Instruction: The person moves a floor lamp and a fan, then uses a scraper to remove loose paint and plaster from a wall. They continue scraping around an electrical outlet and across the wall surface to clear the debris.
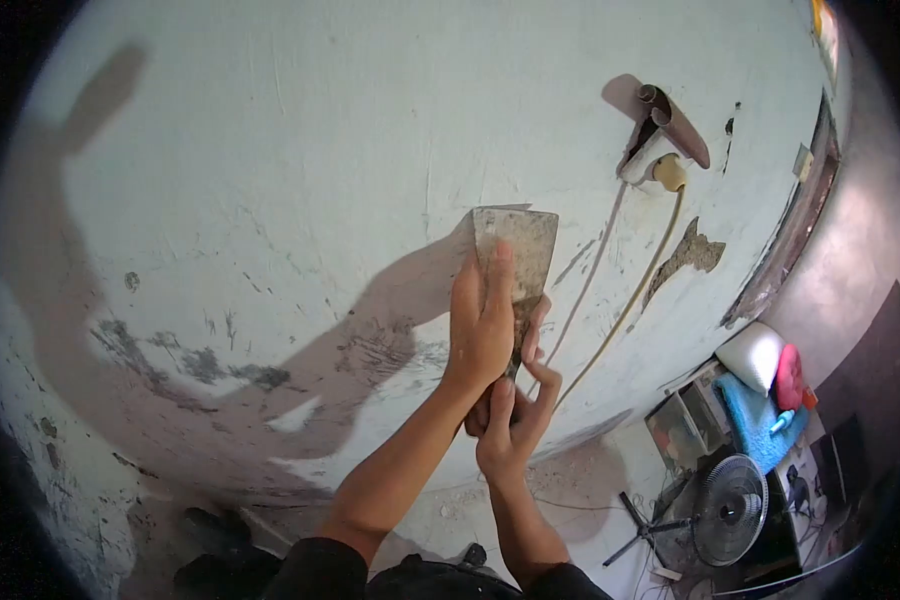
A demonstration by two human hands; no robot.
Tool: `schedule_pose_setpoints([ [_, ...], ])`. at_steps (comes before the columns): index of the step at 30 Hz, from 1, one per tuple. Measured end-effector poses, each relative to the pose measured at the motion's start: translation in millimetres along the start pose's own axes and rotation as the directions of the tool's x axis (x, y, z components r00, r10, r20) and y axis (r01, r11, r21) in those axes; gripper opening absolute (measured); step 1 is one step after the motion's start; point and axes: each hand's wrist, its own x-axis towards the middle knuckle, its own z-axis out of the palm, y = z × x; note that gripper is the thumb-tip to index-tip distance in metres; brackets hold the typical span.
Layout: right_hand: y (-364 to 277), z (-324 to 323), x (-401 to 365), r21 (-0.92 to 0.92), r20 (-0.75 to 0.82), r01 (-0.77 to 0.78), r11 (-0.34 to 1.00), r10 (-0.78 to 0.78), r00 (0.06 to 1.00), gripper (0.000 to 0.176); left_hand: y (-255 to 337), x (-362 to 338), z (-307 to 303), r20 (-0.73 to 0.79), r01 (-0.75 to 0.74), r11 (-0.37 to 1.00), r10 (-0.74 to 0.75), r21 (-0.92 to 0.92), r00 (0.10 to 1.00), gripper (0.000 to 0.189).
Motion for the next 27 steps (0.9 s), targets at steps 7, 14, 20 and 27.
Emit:
schedule_pose_setpoints([
  [7,6,-12,-30,-0.071,0.019,-0.051,0.996,0.053,0.998,0.025,-39,-26,-6,-0.136,-0.169,0.972,0.191,0.161,0.972,0.041],
  [14,-10,0,4,0.002,0.124,0.074,0.997,-0.073,0.99,0.028,40,-12,10,-0.031,-0.024,0.999,0.023,-0.033,0.999,0.05],
  [20,30,-29,-60,-0.024,0.176,-0.181,0.983,0.182,0.967,0.029,-44,-48,-36,-0.161,0.203,0.978,-0.21,-0.058,0.964,0.051],
  [27,21,-23,-16,-0.12,0.112,-0.046,0.992,0.06,0.992,0.03,-23,-18,-13,-0.152,0.043,0.998,-0.048,-0.034,0.987,0.046],
])
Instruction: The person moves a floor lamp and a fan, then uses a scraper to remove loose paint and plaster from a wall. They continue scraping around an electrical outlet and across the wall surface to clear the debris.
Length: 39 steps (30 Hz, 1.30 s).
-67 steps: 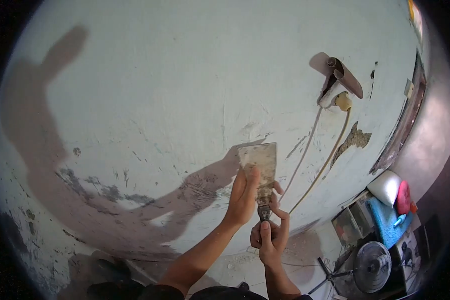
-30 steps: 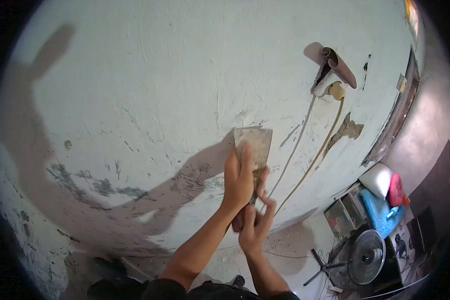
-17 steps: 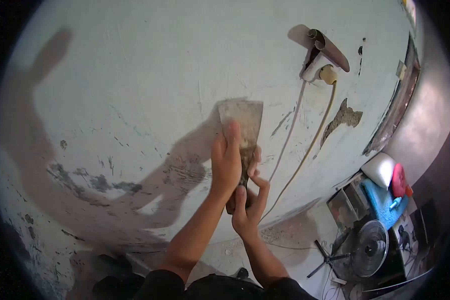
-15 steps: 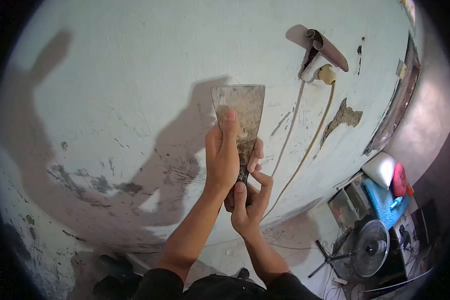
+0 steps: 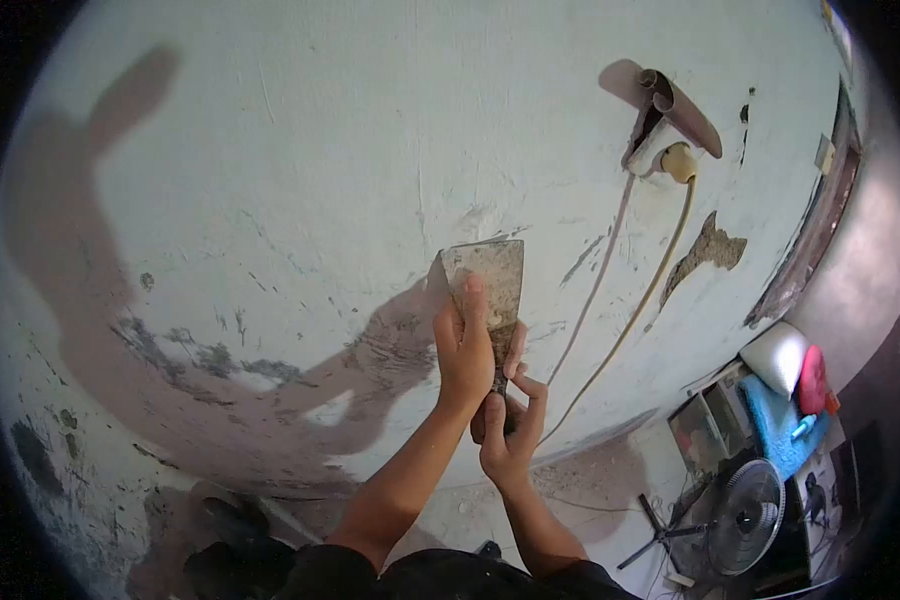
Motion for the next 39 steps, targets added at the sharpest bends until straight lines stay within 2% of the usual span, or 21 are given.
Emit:
schedule_pose_setpoints([
  [5,4,-17,-32,0.068,0.13,-0.066,0.995,0.057,0.99,0.037,-19,-17,-27,0.128,0.149,0.989,-0.149,0.009,0.98,0.051],
  [7,-3,-27,-40,0.237,0.143,-0.3,0.924,0.272,0.952,0.041,-27,-22,-34,0.196,0.222,0.971,-0.235,0.088,0.952,0.054],
  [8,3,-31,-44,0.222,0.132,-0.294,0.93,0.27,0.954,0.046,-26,-23,-47,0.359,0.248,0.961,-0.276,0.121,0.892,0.055],
  [9,4,-36,-43,0.221,0.138,-0.29,0.931,0.264,0.955,0.046,-30,-30,-53,0.358,0.241,0.963,-0.268,0.118,0.894,0.055],
  [11,2,-48,-35,-0.026,0.097,-0.169,0.985,0.171,0.981,0.052,-41,-47,-64,0.194,0.153,0.975,-0.183,0.159,0.964,0.057],
  [13,-11,-62,-19,-0.071,0.04,-0.064,0.995,0.067,0.997,0.054,-45,-60,-88,0.262,0.19,0.979,-0.201,0.068,0.944,0.059],
  [15,-7,-84,6,-0.281,-0.124,0.222,0.934,-0.264,0.956,0.048,-60,-84,-120,0.224,0.321,0.946,-0.323,0.046,0.92,0.056],
  [16,-4,-100,20,-0.229,-0.245,0.28,0.932,-0.334,0.91,0.047,-60,-99,-135,0.24,0.376,0.922,-0.387,0.089,0.89,0.052],
  [17,-34,-106,36,-0.105,-0.282,0.271,0.957,-0.29,0.915,0.047,-59,-114,-149,0.252,0.428,0.894,-0.448,0.133,0.858,0.047],
  [19,-59,-107,60,0.074,-0.279,0.391,0.918,-0.357,0.891,0.046,-58,-145,-173,0.161,0.455,0.864,-0.491,0.218,0.856,0.04],
  [21,-49,-111,66,0.261,-0.136,0.308,0.915,-0.281,0.95,0.04,-54,-168,-199,0.114,0.472,0.863,-0.495,0.18,0.861,0.036],
  [23,-51,-108,73,0.122,0.016,0.069,0.99,-0.071,0.997,0.035,-49,-186,-218,0.069,0.487,0.863,-0.498,0.135,0.864,0.033],
  [24,-60,-105,74,-0.121,-0.029,-0.005,0.993,0.001,1.0,0.035,-45,-194,-225,-0.021,0.491,0.862,-0.492,0.129,0.87,0.032],
  [25,-60,-103,74,-0.127,-0.029,-0.002,0.992,-0.002,1.0,0.035,-43,-200,-231,-0.112,0.495,0.86,-0.483,0.123,0.868,0.03],
  [27,-57,-98,73,-0.186,-0.108,0.193,0.964,-0.215,0.971,0.035,-42,-208,-243,-0.143,0.494,0.863,-0.479,0.107,0.866,0.029],
  [29,-45,-71,69,0.25,-0.222,0.403,0.88,-0.353,0.909,0.039,-41,-210,-246,-0.178,0.495,0.864,-0.475,0.091,0.862,0.028],
  [31,-37,-37,60,0.427,-0.26,0.401,0.811,-0.315,0.913,0.037,-41,-209,-245,-0.172,0.452,0.887,-0.432,0.098,0.885,0.025],
  [33,6,-43,56,0.066,-0.019,0.188,0.98,-0.187,0.982,0.031,-38,-204,-241,-0.155,0.437,0.895,-0.421,0.088,0.894,0.024],
  [35,-12,-27,56,-0.443,0.076,-0.075,0.893,0.121,0.99,0.026,-37,-202,-238,-0.136,0.414,0.907,-0.402,0.073,0.905,0.023],
  [37,-5,-26,49,-0.429,0.1,0.037,0.903,0.007,0.995,0.015,-35,-199,-237,-0.126,0.41,0.912,-0.405,0.018,0.906,0.022],
  [39,-10,-30,44,-0.016,-0.095,0.129,0.992,-0.13,0.987,0.026,-38,-198,-245,-0.108,0.419,0.908,-0.415,0.007,0.903,0.022],
])
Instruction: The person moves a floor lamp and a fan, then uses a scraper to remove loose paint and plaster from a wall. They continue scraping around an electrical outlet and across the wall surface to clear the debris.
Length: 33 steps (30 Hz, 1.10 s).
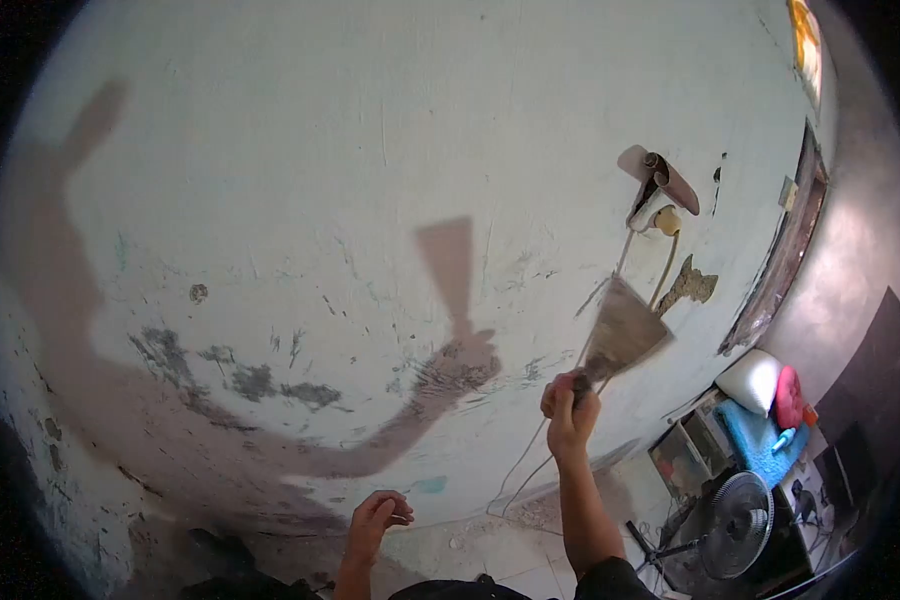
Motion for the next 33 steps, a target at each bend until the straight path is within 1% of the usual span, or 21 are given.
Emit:
schedule_pose_setpoints([
  [1,-8,2,4,0.113,0.016,0.143,0.983,-0.146,0.989,0.026,0,-1,-3,0.001,-0.003,1.0,0.003,0.005,1.0,0.022],
  [2,-13,7,8,0.154,0.014,0.267,0.951,-0.273,0.962,0.03,0,-2,-5,0.003,-0.006,1.0,0.006,0.013,1.0,0.021],
  [4,-7,13,9,0.217,-0.064,0.305,0.927,-0.298,0.952,0.028,0,-5,-11,0.003,-0.006,1.0,0.006,0.022,1.0,0.021],
  [5,17,3,8,0.002,0.026,0.23,0.973,-0.23,0.973,0.027,0,-7,-13,0.0,-0.011,0.999,0.011,0.03,1.0,0.021],
  [6,36,-7,5,-0.219,0.099,0.158,0.963,-0.139,0.985,0.026,-1,-10,-15,0.005,-0.004,1.0,0.003,0.031,1.0,0.021],
  [7,17,2,5,-0.5,0.117,-0.036,0.865,0.109,0.987,0.025,-2,-12,-18,0.002,-0.006,1.0,0.006,0.015,1.0,0.021],
  [8,24,-4,-6,-0.511,0.142,-0.095,0.854,0.194,0.971,0.026,-2,-12,-22,-0.001,-0.013,1.0,0.013,0.001,1.0,0.021],
  [11,33,-9,-47,-0.554,0.119,-0.124,0.823,0.226,0.967,0.025,0,-17,-34,-0.053,0.018,1.0,-0.017,0.009,0.998,0.021],
  [13,34,-14,-62,-0.541,0.088,-0.238,0.806,0.336,0.938,0.025,-4,-19,-44,-0.079,0.009,1.0,-0.01,-0.007,0.997,0.021],
  [14,30,-16,-58,-0.543,0.088,-0.238,0.805,0.336,0.938,0.025,-6,-19,-48,-0.103,0.005,1.0,-0.007,-0.019,0.995,0.02],
  [16,3,-14,-39,-0.6,0.032,-0.089,0.795,0.135,0.99,0.02,-6,-18,-53,-0.091,0.027,1.0,-0.027,0.0,0.996,0.02],
  [17,-3,-15,-31,-0.472,0.027,0.035,0.881,-0.026,0.999,0.027,-8,-19,-55,-0.081,0.049,0.999,-0.047,0.021,0.996,0.019],
  [18,-10,-9,-21,-0.202,-0.029,0.141,0.969,-0.15,0.988,0.031,-9,-20,-53,-0.078,0.059,0.998,-0.057,0.02,0.995,0.019],
  [20,-36,15,-4,0.094,-0.126,0.356,0.93,-0.343,0.931,0.031,-5,-17,-49,-0.053,0.056,0.998,-0.054,0.037,0.997,0.019],
  [22,-13,12,3,0.183,-0.058,0.352,0.918,-0.348,0.936,0.025,-3,-13,-46,-0.027,0.052,0.998,-0.05,0.039,0.998,0.019],
  [23,-3,10,0,-0.161,-0.047,0.161,0.974,-0.17,0.984,0.027,-3,-12,-44,-0.008,0.039,0.998,-0.039,0.039,0.999,0.018],
  [24,12,0,2,-0.515,0.038,-0.045,0.856,0.075,0.996,0.033,-2,-12,-40,-0.002,0.044,0.998,-0.044,0.036,0.999,0.018],
  [26,26,-3,-17,-0.588,0.045,-0.205,0.783,0.285,0.958,0.04,3,-14,-36,0.029,-0.019,1.0,0.019,0.006,0.999,0.018],
  [29,34,-10,-53,-0.513,-0.002,-0.322,0.796,0.373,0.928,0.04,0,-14,-44,0.035,0.011,1.0,-0.011,-0.012,0.999,0.019],
  [32,25,-11,-53,-0.615,-0.008,-0.258,0.745,0.322,0.947,0.038,-5,-14,-48,0.012,0.02,0.999,-0.02,-0.04,1.0,0.018],
  [33,18,-12,-43,-0.662,0.011,-0.15,0.734,0.21,0.978,0.036,-5,-14,-49,0.01,0.022,0.999,-0.021,-0.041,1.0,0.018],
])
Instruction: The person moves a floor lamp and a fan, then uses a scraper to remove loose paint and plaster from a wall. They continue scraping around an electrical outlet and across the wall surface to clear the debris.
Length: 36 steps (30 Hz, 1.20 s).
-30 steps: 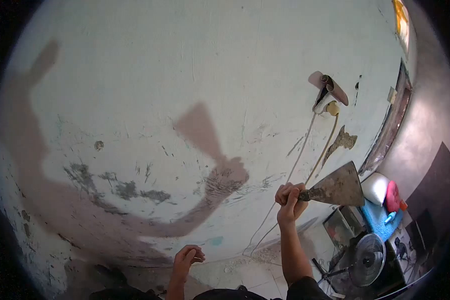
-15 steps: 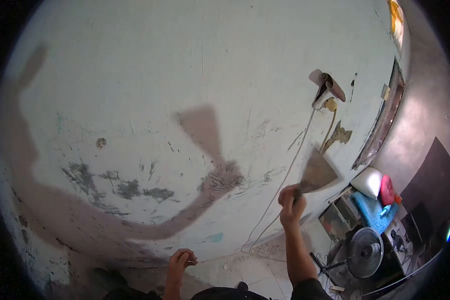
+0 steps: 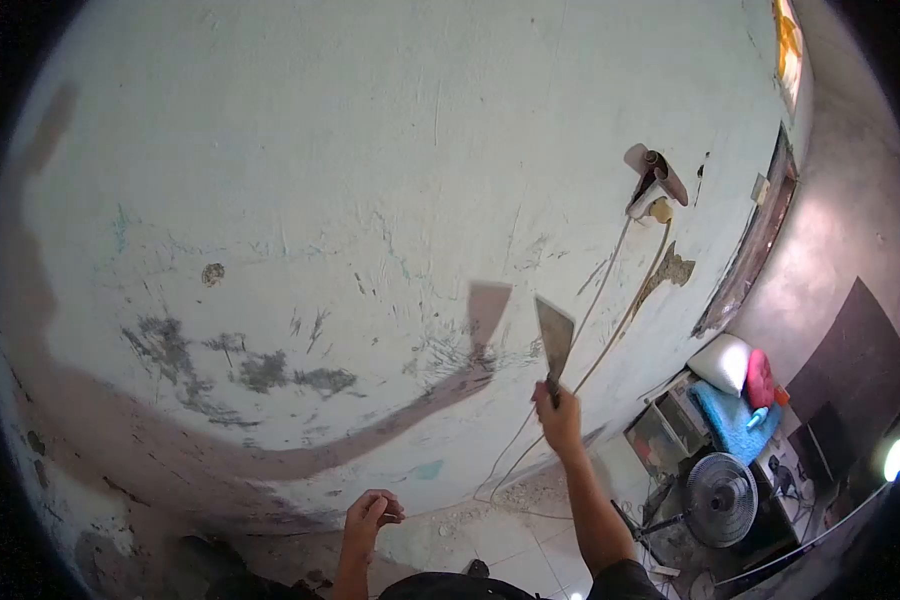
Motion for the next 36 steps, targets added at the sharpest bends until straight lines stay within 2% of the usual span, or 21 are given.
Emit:
schedule_pose_setpoints([
  [1,-15,-5,6,0.139,-0.067,-0.005,0.99,0.014,0.998,0.029,1,1,0,0.006,0.021,0.999,-0.022,0.037,1.0,0.018],
  [4,-61,-20,21,0.551,-0.277,0.344,0.76,-0.222,0.935,0.028,-1,3,-1,0.038,0.026,0.998,-0.029,0.062,0.999,0.018],
  [5,-77,-22,26,0.623,-0.338,0.464,0.629,-0.318,0.886,0.029,-1,4,-1,0.068,0.004,0.999,-0.007,0.051,0.998,0.019],
  [7,-80,-16,30,0.622,-0.404,0.524,0.583,-0.334,0.852,0.032,4,2,2,0.049,0.015,0.998,-0.019,0.067,0.999,0.019],
  [9,-53,-4,34,0.558,-0.263,0.368,0.744,-0.262,0.928,0.03,4,-2,2,0.023,0.029,0.996,-0.031,0.08,0.999,0.019],
  [10,-46,1,27,0.53,-0.095,0.113,0.84,-0.074,0.993,0.03,2,-5,1,0.036,0.026,0.997,-0.029,0.067,0.999,0.019],
  [11,-39,4,21,0.317,0.074,-0.055,0.947,0.033,0.997,0.032,2,-7,-1,0.047,0.021,0.998,-0.024,0.055,0.999,0.02],
  [12,-23,17,7,0.239,0.105,-0.012,0.971,-0.013,0.994,0.026,1,-10,-4,0.041,0.016,0.998,-0.018,0.054,0.999,0.02],
  [14,7,41,-42,0.468,0.148,-0.088,0.879,0.02,0.989,0.024,-4,-15,-9,0.025,0.048,0.997,-0.049,0.059,0.998,0.021],
  [15,8,44,-67,0.328,0.171,-0.025,0.944,-0.033,0.985,0.024,-6,-17,-11,0.017,0.036,0.998,-0.037,0.05,0.999,0.021],
  [16,7,51,-93,0.423,0.221,-0.177,0.889,0.088,0.971,0.023,-8,-20,-15,0.0,0.054,0.997,-0.054,0.055,0.999,0.021],
  [17,14,55,-117,0.468,0.251,-0.23,0.853,0.121,0.96,0.023,-9,-23,-18,-0.018,0.077,0.995,-0.076,0.062,0.997,0.021],
  [19,17,65,-158,0.39,0.272,-0.334,0.858,0.239,0.932,0.027,-15,-23,-23,-0.023,0.077,0.994,-0.075,0.072,0.997,0.021],
  [21,13,73,-192,0.416,0.273,-0.364,0.833,0.268,0.924,0.033,-22,-23,-27,0.015,0.081,0.993,-0.082,0.082,0.996,0.025],
  [24,4,75,-215,0.386,0.467,-0.525,0.759,0.33,0.82,0.038,-13,-16,-5,0.043,0.136,0.987,-0.14,0.09,0.989,0.033],
  [28,-15,74,-216,0.218,0.452,-0.35,0.911,0.224,0.864,0.043,-3,7,53,0.073,0.045,0.999,-0.046,0.024,0.996,0.042],
  [30,-24,74,-209,0.264,0.435,-0.336,0.904,0.2,0.878,0.043,-4,12,67,0.111,-0.13,0.989,0.122,0.073,0.986,0.047],
  [33,-38,66,-209,0.35,0.416,-0.397,0.848,0.239,0.878,0.046,20,11,83,0.17,-0.117,0.99,0.102,0.083,0.98,0.047],
  [34,-30,63,-207,0.334,0.459,-0.366,0.869,0.189,0.868,0.047,10,16,70,0.068,-0.034,0.969,0.018,0.243,0.998,0.043],
  [35,-21,61,-207,0.32,0.5,-0.334,0.887,0.142,0.855,0.048,6,18,64,0.079,-0.037,0.967,0.018,0.253,0.997,0.043],
  [36,-4,61,-210,0.33,0.583,-0.433,0.839,0.18,0.793,0.049,3,19,59,0.106,-0.016,0.961,-0.014,0.275,0.994,0.04],
])
